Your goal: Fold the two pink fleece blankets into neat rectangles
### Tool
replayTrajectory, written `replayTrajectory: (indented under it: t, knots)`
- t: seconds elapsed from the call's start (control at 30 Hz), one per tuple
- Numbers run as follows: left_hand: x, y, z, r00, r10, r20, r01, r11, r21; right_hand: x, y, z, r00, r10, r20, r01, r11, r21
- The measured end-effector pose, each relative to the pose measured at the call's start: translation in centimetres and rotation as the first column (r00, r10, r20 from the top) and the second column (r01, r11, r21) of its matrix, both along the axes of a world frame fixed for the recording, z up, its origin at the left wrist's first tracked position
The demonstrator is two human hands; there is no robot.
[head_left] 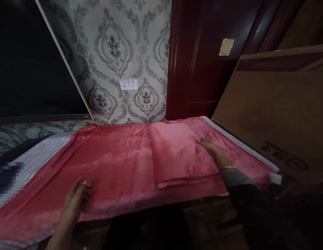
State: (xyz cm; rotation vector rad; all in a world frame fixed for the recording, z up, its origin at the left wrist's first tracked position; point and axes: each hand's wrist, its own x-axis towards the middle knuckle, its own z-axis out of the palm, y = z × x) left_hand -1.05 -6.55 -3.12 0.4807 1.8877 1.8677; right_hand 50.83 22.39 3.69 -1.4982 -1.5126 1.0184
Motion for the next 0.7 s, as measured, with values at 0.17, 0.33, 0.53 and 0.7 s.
replayTrajectory:
  t: [0.17,0.33,0.53,0.7]
  knots:
    - [1.1,-0.5,1.4,0.997,-0.074,-0.001,0.074,0.996,-0.055,0.1,-0.2,-1.4,0.993,-0.081,0.081,0.086,0.994,-0.061]
    - [4.1,-1.2,3.3,0.989,-0.146,-0.028,0.143,0.987,-0.066,0.7,0.4,-1.8,0.989,-0.111,0.093,0.116,0.992,-0.052]
    - [13.1,0.7,3.2,0.806,-0.537,0.247,0.543,0.838,0.051,2.1,-1.7,-2.6,0.994,-0.039,-0.098,0.024,0.989,-0.143]
    - [20.3,4.3,2.4,0.573,-0.711,0.408,0.673,0.692,0.261,2.5,-3.9,-3.2,0.976,0.005,-0.219,-0.050,0.979,-0.198]
